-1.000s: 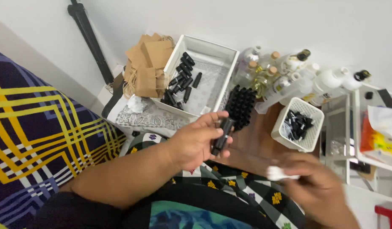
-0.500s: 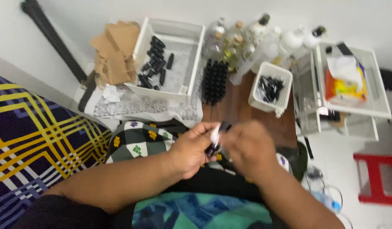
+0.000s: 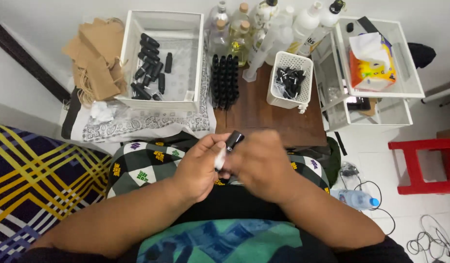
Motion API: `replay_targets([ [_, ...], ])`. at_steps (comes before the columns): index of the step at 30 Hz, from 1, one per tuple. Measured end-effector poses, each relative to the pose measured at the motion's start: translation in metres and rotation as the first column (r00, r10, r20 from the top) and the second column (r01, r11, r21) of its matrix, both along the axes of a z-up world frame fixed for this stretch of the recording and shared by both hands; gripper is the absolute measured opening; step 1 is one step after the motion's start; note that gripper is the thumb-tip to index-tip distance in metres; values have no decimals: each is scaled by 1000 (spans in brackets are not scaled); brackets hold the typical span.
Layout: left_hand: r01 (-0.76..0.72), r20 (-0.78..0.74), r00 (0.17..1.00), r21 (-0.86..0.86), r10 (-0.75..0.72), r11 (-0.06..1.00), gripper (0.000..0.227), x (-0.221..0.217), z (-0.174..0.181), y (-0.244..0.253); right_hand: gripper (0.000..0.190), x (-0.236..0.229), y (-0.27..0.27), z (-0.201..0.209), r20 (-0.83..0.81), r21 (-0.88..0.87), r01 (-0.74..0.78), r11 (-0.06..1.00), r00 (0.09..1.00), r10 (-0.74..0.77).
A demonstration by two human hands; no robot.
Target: Assembling small perfume vials by attaching sprayer caps to the bottles
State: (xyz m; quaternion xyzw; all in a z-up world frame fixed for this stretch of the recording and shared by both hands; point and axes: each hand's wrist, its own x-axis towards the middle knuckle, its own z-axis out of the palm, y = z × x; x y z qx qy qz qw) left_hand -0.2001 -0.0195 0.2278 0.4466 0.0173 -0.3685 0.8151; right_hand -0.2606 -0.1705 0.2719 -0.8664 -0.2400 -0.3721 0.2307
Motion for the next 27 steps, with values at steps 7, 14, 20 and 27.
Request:
replay_targets([
  [7, -21, -67, 998, -43, 18, 999, 23, 8, -6, 10, 10, 8, 17, -2, -87, -21, 30, 999, 996, -32],
  [14, 12, -56, 998, 70, -8, 997, 30, 21, -3, 10, 13, 16, -2, -28, -95, 50, 117, 992, 989, -112],
  [20, 19, -105, 994, 118, -7, 993, 23, 30, -9, 12, 19, 22, 1, -29, -204, 63, 163, 985, 968, -148],
  [27, 0, -98, 995, 79, 8, 997, 22, 32, -18, 13, 15, 26, 2, -28, -141, 46, 123, 991, 983, -116],
])
